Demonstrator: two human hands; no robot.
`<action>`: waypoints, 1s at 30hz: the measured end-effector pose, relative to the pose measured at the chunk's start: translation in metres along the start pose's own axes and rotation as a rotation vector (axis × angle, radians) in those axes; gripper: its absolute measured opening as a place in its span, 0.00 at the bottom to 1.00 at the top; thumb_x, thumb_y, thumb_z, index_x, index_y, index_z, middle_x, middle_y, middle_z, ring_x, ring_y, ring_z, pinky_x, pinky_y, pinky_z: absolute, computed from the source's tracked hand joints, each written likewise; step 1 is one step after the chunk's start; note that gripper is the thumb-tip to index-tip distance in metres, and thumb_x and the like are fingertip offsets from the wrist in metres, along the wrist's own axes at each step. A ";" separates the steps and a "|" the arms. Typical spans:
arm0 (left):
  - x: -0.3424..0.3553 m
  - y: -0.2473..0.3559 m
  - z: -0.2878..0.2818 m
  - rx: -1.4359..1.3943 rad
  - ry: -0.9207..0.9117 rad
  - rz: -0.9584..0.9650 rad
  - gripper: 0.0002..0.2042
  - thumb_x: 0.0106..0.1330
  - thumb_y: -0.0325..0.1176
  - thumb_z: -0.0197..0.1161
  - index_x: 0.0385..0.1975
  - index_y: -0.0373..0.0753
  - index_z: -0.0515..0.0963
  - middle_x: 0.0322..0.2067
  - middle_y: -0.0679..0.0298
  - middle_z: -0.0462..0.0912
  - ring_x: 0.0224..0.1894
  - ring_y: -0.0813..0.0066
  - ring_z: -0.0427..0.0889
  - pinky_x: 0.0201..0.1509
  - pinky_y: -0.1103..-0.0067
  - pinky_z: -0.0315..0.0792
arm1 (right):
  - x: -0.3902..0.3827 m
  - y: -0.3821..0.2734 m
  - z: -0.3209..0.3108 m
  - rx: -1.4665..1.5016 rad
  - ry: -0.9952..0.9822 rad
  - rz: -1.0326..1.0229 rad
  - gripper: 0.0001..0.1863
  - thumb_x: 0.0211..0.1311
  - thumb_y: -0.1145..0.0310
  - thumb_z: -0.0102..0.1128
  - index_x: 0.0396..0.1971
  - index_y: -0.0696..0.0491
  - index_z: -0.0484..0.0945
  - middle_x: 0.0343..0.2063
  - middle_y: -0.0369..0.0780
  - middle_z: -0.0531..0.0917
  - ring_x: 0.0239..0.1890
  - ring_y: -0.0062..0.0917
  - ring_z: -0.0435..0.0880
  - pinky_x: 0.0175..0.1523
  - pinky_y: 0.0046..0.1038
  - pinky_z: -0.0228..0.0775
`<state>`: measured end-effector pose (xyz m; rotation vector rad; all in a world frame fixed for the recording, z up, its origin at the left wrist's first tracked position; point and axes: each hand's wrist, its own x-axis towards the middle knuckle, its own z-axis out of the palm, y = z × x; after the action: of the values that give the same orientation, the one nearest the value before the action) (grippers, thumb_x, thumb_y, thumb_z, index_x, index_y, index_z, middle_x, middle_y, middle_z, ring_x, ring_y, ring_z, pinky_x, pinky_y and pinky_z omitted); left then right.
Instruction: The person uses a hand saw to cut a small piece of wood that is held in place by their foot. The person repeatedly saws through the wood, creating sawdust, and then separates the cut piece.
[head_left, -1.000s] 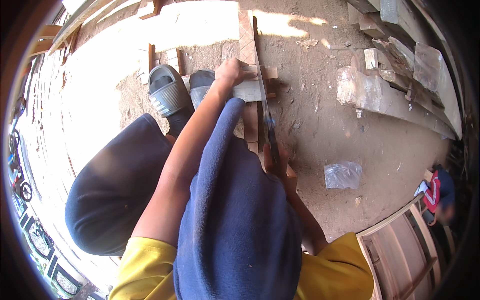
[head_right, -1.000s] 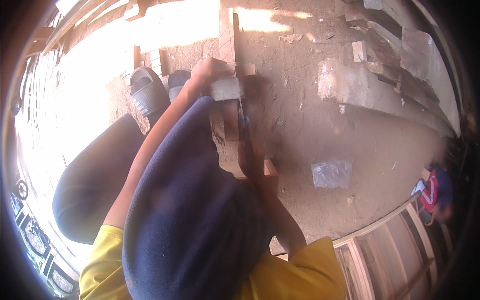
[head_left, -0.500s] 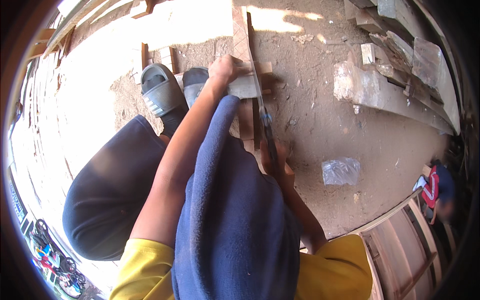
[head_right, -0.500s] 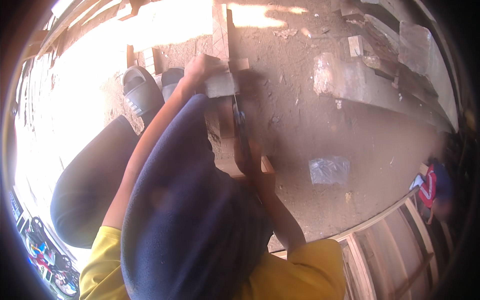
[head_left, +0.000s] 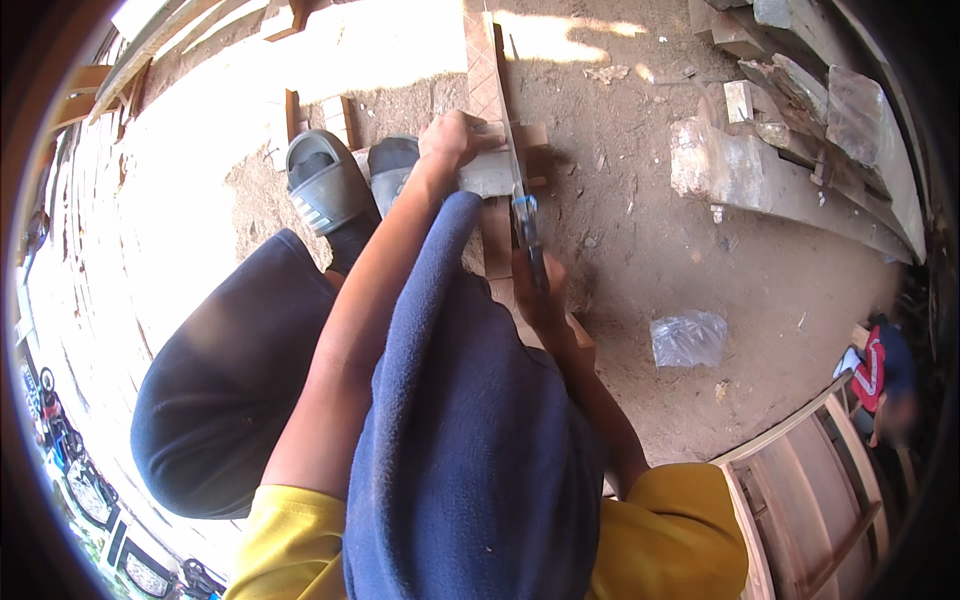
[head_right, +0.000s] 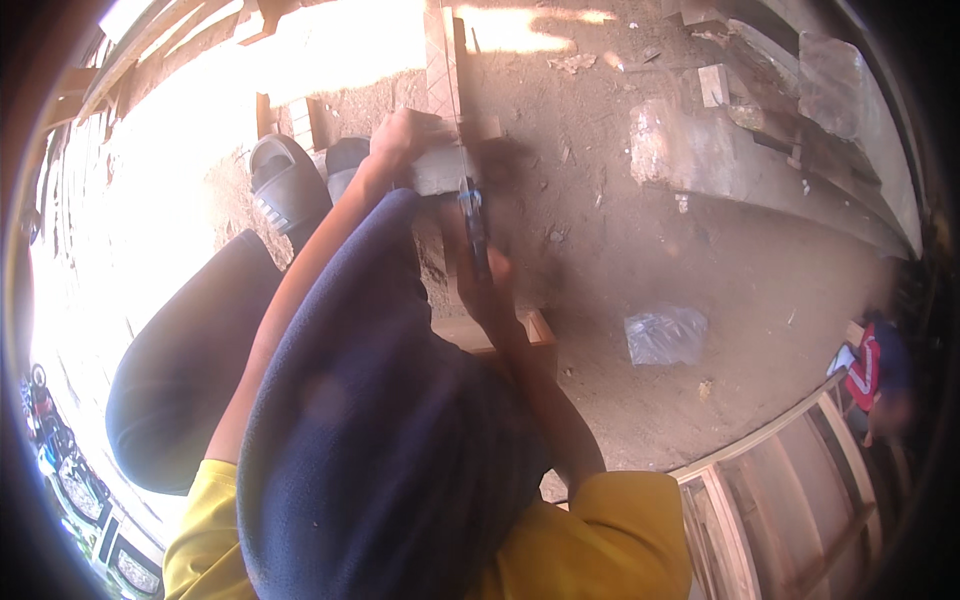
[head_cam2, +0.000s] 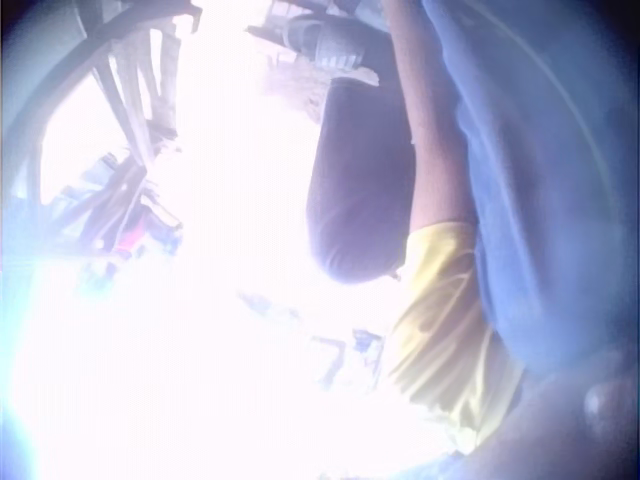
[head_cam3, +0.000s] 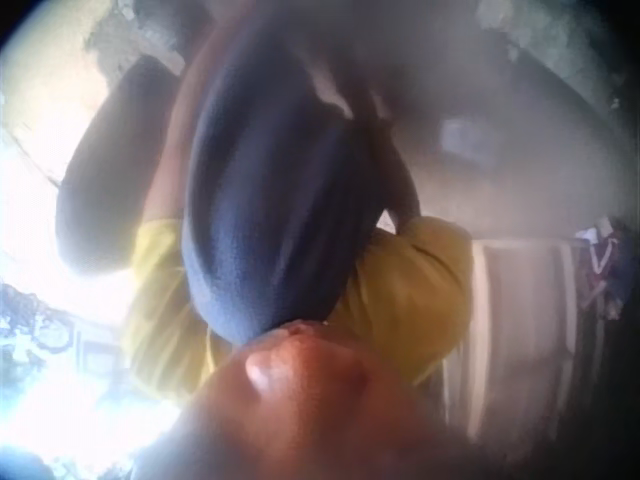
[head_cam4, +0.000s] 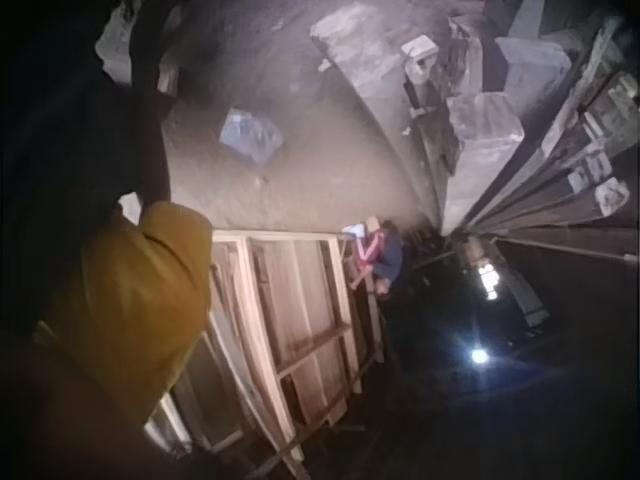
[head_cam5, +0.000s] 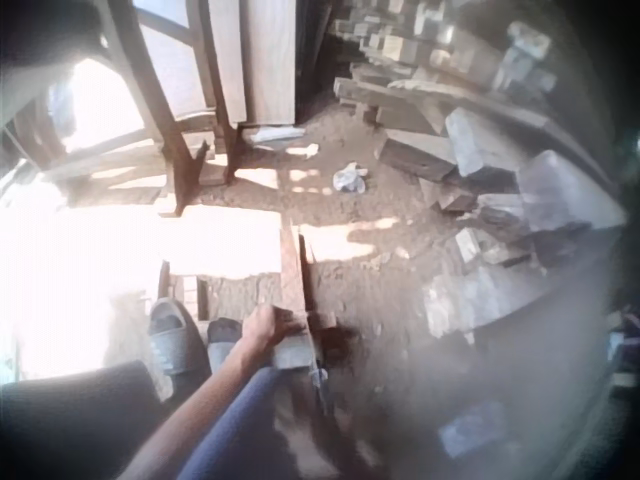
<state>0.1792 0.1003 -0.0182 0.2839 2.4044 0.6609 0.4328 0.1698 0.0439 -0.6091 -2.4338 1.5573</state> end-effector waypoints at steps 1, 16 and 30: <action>0.001 0.003 0.001 -0.038 -0.004 0.028 0.28 0.45 0.59 0.70 0.41 0.45 0.82 0.42 0.56 0.83 0.50 0.60 0.79 0.58 0.67 0.66 | -0.006 -0.003 -0.006 -0.019 0.021 -0.043 0.06 0.59 0.75 0.56 0.24 0.58 0.72 0.14 0.43 0.71 0.14 0.28 0.71 0.20 0.32 0.59; -0.017 0.023 -0.019 0.025 -0.022 0.017 0.30 0.47 0.60 0.69 0.45 0.46 0.82 0.43 0.54 0.82 0.49 0.60 0.80 0.56 0.68 0.70 | -0.035 0.001 -0.019 -0.025 0.020 -0.042 0.09 0.60 0.74 0.55 0.22 0.59 0.72 0.15 0.42 0.72 0.15 0.27 0.72 0.21 0.32 0.60; -0.010 0.019 -0.012 0.036 0.019 0.068 0.27 0.49 0.57 0.68 0.44 0.45 0.82 0.40 0.57 0.84 0.44 0.63 0.83 0.52 0.70 0.73 | 0.011 -0.002 0.000 0.128 0.063 0.100 0.10 0.60 0.73 0.56 0.20 0.58 0.70 0.12 0.39 0.71 0.14 0.26 0.72 0.20 0.30 0.58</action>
<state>0.1802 0.1081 0.0048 0.3778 2.4356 0.6536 0.4223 0.1744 0.0450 -0.7538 -2.2696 1.6887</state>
